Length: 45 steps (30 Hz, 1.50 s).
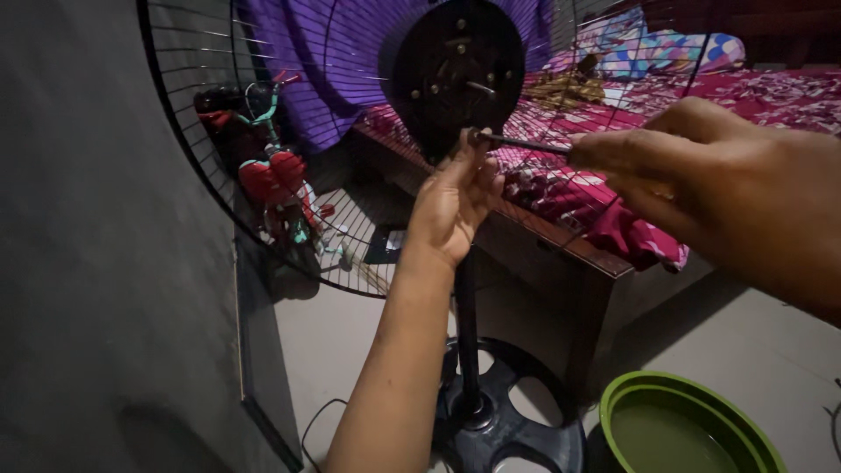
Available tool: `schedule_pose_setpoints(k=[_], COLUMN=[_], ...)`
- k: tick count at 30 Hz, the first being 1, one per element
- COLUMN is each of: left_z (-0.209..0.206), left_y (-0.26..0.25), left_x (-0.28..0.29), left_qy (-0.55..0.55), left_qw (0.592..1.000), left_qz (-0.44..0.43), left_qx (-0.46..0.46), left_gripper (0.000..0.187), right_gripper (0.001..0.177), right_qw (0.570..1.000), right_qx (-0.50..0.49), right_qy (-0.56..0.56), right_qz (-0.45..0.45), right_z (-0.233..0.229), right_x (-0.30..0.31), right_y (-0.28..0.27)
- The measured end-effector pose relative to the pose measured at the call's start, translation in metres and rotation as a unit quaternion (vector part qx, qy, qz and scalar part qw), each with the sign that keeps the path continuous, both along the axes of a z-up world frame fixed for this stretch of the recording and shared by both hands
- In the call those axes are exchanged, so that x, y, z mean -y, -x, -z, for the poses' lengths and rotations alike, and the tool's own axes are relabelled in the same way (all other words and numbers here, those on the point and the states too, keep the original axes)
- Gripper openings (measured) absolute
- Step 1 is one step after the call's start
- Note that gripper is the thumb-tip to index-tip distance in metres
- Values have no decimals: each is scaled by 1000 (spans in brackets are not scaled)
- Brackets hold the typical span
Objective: The person uses a screwdriver to tighten screws on the rear hub of a standing fan. They repeatedly adjust the fan head and work on the central hub area while seated on the floor.
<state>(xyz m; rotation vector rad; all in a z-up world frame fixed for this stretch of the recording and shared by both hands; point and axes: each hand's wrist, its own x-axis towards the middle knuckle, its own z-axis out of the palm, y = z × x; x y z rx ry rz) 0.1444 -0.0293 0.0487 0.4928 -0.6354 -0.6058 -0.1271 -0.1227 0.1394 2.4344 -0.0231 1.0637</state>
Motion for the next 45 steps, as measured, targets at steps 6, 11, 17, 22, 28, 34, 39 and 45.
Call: schedule_pose_setpoints(k=[6, 11, 17, 22, 28, 34, 39, 45], left_z=[-4, -4, -8, -13, -12, -13, -9, -4], left_y=[0, 1, 8, 8, 8, 12, 11, 4], left_x=[-1, 0, 5, 3, 1, 3, 7, 9], left_qy=[-9, -24, -10, 21, 43, 28, 20, 43], left_qw=[999, 997, 990, 996, 998, 999, 999, 999], left_qz=[-30, -65, -119, -81, -32, -34, -37, -9], left_qx=[28, 43, 76, 33, 25, 30, 19, 10], left_gripper=[32, 34, 31, 30, 29, 26, 24, 24], right_gripper=[52, 68, 63, 47, 47, 51, 53, 49], right_qw=[997, 980, 992, 996, 997, 998, 994, 997], right_qx=[-33, 30, 18, 48, 38, 25, 23, -17], right_qy=[38, 190, 128, -11, 18, 11, 10, -53], right_qz=[65, 44, -7, -72, -65, -53, -107, -48], right_z=[1, 2, 1, 2, 1, 2, 4, 8], right_x=[4, 10, 10, 4, 7, 7, 12, 15], right_y=[-3, -5, -8, -6, -1, 0, 0, -4])
